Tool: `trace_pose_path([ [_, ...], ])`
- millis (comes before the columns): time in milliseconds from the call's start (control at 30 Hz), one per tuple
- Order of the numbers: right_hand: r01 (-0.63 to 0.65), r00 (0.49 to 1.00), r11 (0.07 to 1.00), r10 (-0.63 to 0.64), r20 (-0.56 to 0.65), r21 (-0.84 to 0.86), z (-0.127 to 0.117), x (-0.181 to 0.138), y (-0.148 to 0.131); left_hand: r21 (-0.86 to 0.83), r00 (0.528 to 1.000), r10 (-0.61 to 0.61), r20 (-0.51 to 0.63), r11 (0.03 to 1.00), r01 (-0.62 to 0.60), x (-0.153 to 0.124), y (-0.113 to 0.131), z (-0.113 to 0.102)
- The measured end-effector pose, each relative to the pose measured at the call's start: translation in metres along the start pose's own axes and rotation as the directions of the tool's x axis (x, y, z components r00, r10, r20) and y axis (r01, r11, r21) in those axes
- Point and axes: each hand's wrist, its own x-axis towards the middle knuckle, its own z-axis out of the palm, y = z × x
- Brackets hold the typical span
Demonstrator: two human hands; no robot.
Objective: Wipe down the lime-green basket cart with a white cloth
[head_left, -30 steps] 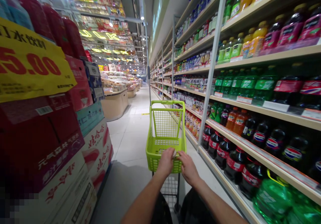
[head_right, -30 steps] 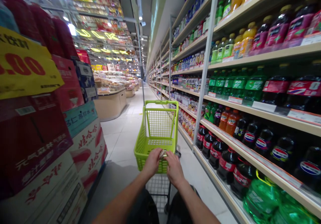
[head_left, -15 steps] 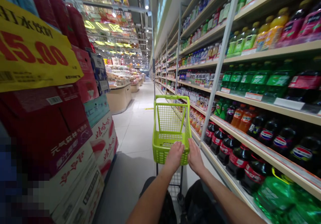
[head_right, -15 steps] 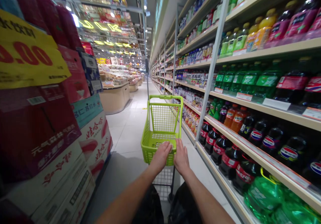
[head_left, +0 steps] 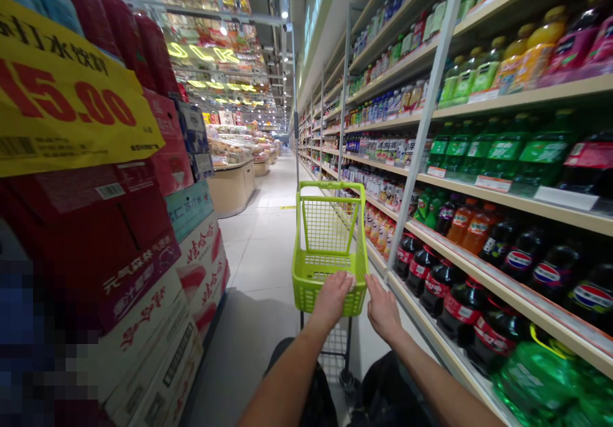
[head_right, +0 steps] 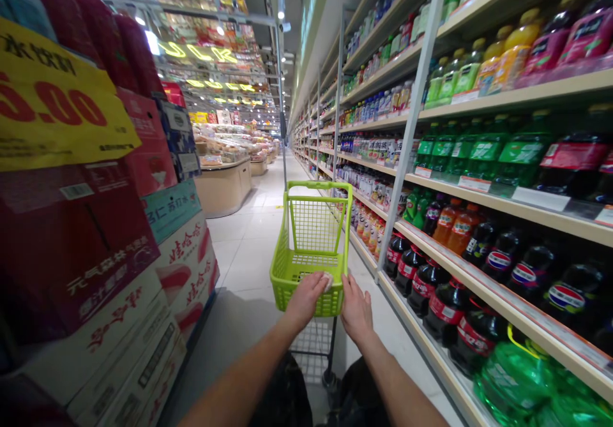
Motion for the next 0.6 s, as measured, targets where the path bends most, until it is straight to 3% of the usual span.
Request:
trace_pose_path([
  [133, 0.017, 1.0, 0.996, -0.019, -0.022, -0.093, -0.008, -0.001, -0.011, 0.072, 0.986, -0.155, -0.051, 0.985, 0.159, -0.022, -0.038, -0.026],
  [200, 0.071, 0.997, 0.991, -0.072, -0.004, -0.113, -0.006, -0.002, -0.018, 0.076, 0.987, -0.147, -0.065, 0.985, 0.152, -0.023, -0.034, -0.022],
  [367, 0.149, 0.989, 0.978, -0.149, 0.007, -0.148, 0.001, -0.003, -0.019, 0.045, 1.0, 0.003, -0.023, 0.999, -0.002, -0.008, 0.001, 0.002],
  [467, 0.177, 0.984, 0.975, -0.177, 0.008, -0.134, 0.0, -0.002, -0.013, 0.072, 0.999, -0.031, -0.013, 0.997, 0.032, -0.014, -0.016, -0.012],
  [600, 0.144, 0.989, 0.984, -0.146, -0.016, -0.102, 0.001, -0.002, -0.02, 0.115, 0.975, -0.185, -0.121, 0.973, 0.199, -0.025, -0.038, -0.029],
])
